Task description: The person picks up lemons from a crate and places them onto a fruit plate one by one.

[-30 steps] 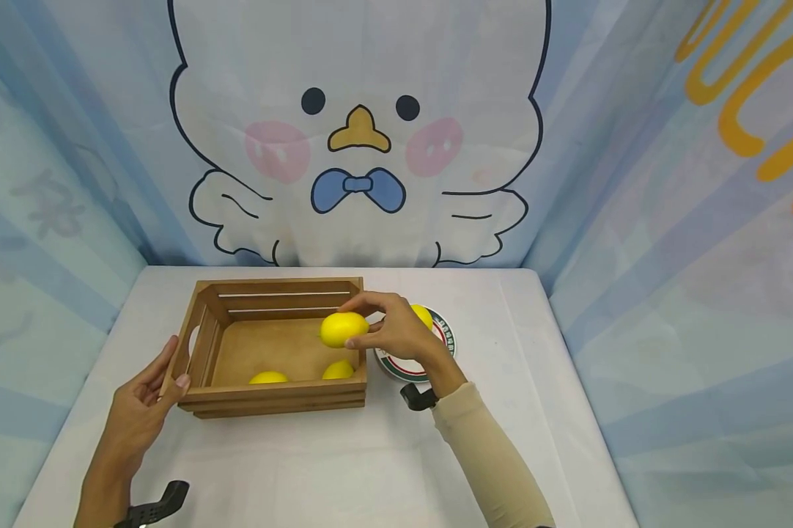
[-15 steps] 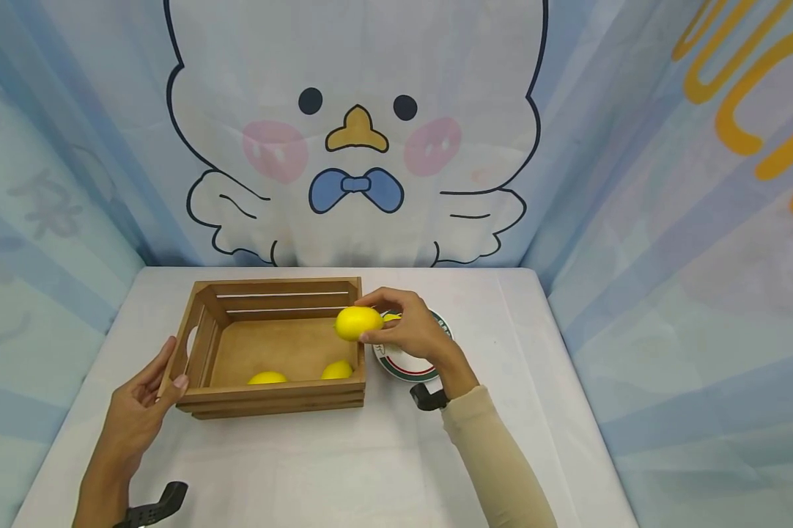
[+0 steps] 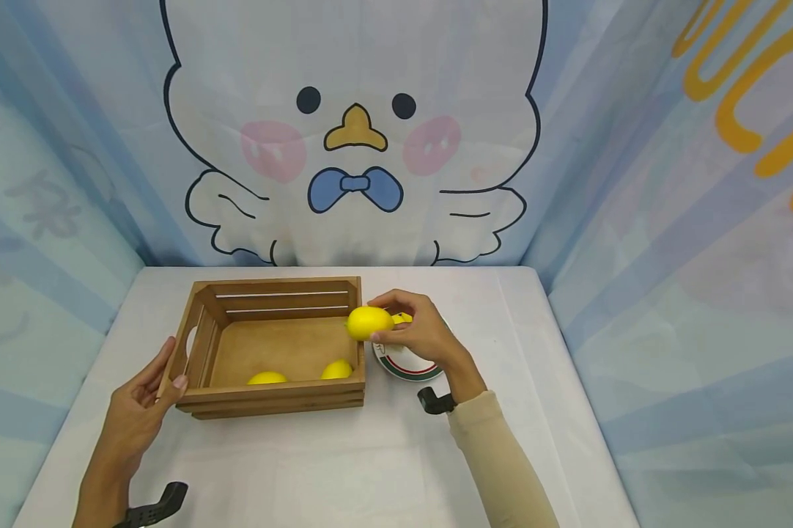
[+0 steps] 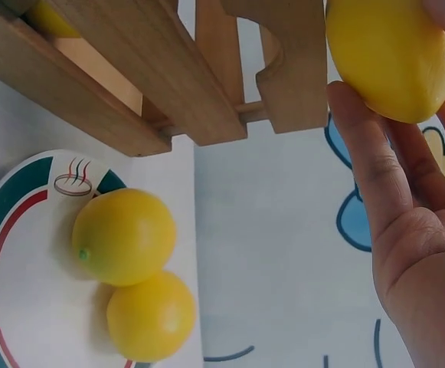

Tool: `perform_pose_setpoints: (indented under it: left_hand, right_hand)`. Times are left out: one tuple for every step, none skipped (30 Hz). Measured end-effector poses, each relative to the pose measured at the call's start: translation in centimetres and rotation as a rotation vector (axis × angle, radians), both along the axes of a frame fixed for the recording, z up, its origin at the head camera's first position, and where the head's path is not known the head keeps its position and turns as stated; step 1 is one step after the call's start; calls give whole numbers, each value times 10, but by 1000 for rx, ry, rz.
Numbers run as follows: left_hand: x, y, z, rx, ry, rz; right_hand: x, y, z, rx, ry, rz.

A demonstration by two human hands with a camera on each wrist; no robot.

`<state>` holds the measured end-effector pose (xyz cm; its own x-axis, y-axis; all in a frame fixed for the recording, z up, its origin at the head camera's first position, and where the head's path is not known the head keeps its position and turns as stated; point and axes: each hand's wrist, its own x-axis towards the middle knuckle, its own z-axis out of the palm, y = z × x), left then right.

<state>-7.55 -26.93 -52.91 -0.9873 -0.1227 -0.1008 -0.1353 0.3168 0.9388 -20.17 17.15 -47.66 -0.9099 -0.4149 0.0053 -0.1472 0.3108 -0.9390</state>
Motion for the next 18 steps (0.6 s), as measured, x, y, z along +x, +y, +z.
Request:
perform_pose_setpoints:
  left_hand:
    - [0, 0, 0, 1, 0, 0]
    - [0, 0, -1, 5, 1, 0]
    - [0, 0, -1, 10, 1, 0]
    - [0, 0, -1, 12, 2, 1]
    - [0, 1, -1, 12, 2, 1]
    - [-1, 1, 0, 13, 1, 2]
    - [-1, 1, 0, 13, 0, 3]
    - [-1, 1, 0, 10, -2, 5]
    - [0, 2, 1, 7, -4, 8]
    - [0, 2, 1, 4, -6, 11]
    - [0, 2, 1, 5, -8, 14]
    - [0, 3, 2, 2, -11, 16]
    - [0, 3, 2, -1, -13, 19]
    - [0, 3, 2, -4, -16, 21]
    - [0, 3, 2, -4, -18, 23]
    - [0, 3, 2, -6, -20, 25]
    - [0, 4, 2, -8, -21, 27]
    - [0, 4, 2, -12, -24, 28]
  right_hand:
    - [0, 2, -1, -4, -3, -4]
    - [0, 3, -1, -9, -5, -9]
    - [1, 5, -2, -12, -6, -12]
    - [1, 6, -3, -16, -6, -15]
    - [1, 7, -3, -18, -5, -18]
    - [2, 9, -4, -21, -6, -22]
    - [2, 10, -4, -25, -9, -27]
    - [2, 11, -5, -29, -12, -30]
    - [3, 12, -5, -30, -15, -34]
    - [3, 12, -6, -30, -17, -38]
    - [3, 13, -7, -30, -19, -42]
    - [3, 14, -8, -30, -21, -46]
    - [4, 15, -9, -31, -22, -49]
    - [4, 16, -10, -32, -22, -52]
    - [4, 17, -11, -33, -22, -56]
    - [5, 17, -12, -36, -22, -57]
    - [5, 18, -13, -40, -23, -58]
    - [5, 18, -13, -45, -22, -58]
